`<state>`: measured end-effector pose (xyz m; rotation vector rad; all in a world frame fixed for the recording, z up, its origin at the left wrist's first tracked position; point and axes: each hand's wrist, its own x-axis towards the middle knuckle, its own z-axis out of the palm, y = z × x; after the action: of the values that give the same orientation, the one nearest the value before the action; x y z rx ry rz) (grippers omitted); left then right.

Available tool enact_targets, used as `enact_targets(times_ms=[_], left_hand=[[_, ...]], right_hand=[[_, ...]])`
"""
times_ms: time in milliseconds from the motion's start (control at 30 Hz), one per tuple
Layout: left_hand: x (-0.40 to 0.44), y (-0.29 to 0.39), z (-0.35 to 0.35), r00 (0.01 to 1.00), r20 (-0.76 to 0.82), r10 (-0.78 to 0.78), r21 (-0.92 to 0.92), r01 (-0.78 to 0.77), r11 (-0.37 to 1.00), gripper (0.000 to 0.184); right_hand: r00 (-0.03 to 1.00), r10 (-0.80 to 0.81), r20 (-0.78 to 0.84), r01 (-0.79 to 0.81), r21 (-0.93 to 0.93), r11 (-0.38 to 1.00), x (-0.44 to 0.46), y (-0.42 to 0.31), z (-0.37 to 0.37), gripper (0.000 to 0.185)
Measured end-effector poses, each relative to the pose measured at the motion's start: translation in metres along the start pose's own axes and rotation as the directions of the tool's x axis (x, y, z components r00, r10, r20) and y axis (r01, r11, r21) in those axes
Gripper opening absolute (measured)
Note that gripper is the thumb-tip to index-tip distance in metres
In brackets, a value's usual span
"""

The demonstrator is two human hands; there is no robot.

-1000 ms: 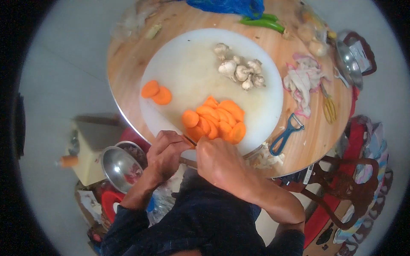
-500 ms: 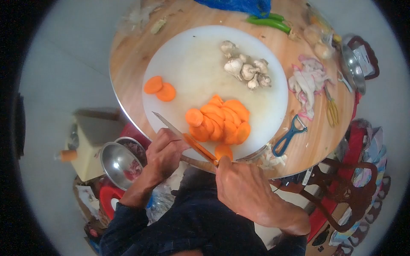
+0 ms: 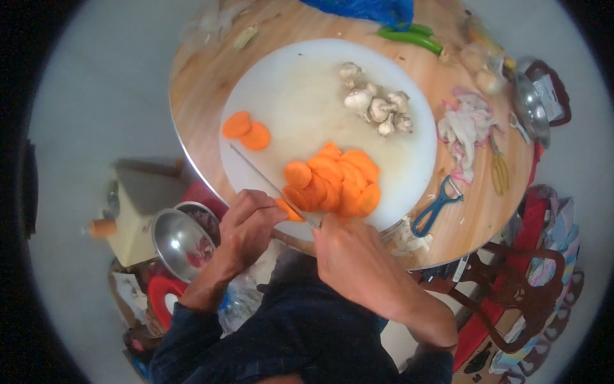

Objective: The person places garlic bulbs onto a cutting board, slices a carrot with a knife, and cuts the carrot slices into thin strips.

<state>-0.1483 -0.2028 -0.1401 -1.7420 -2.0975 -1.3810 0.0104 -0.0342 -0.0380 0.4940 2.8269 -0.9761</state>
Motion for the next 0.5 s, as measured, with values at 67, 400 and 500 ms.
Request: enact_targets(times_ms=[67,400,500], left_hand=[[0.002,0.001,-0.001,1.000,-0.001,0.003,-0.015,-0.003,1.000,0.030],[-0.001,0.000,0.003,1.000,-0.002,0.007,0.008,-0.007,1.000,0.034],[-0.001,-0.004,0.002,0.999,0.003,0.034,0.021,-0.034,0.999,0.037]], right_hand=[[0.999,0.024,0.042,-0.023,-0.030,0.999,-0.014,-0.010,-0.009,0.026],[0.998,0.032,0.062,-0.033,0.005,0.999,0.001,0.003,0.019,0.025],[0.999,0.035,0.028,-0.035,0.016,0.999,0.019,0.006,0.030,0.029]])
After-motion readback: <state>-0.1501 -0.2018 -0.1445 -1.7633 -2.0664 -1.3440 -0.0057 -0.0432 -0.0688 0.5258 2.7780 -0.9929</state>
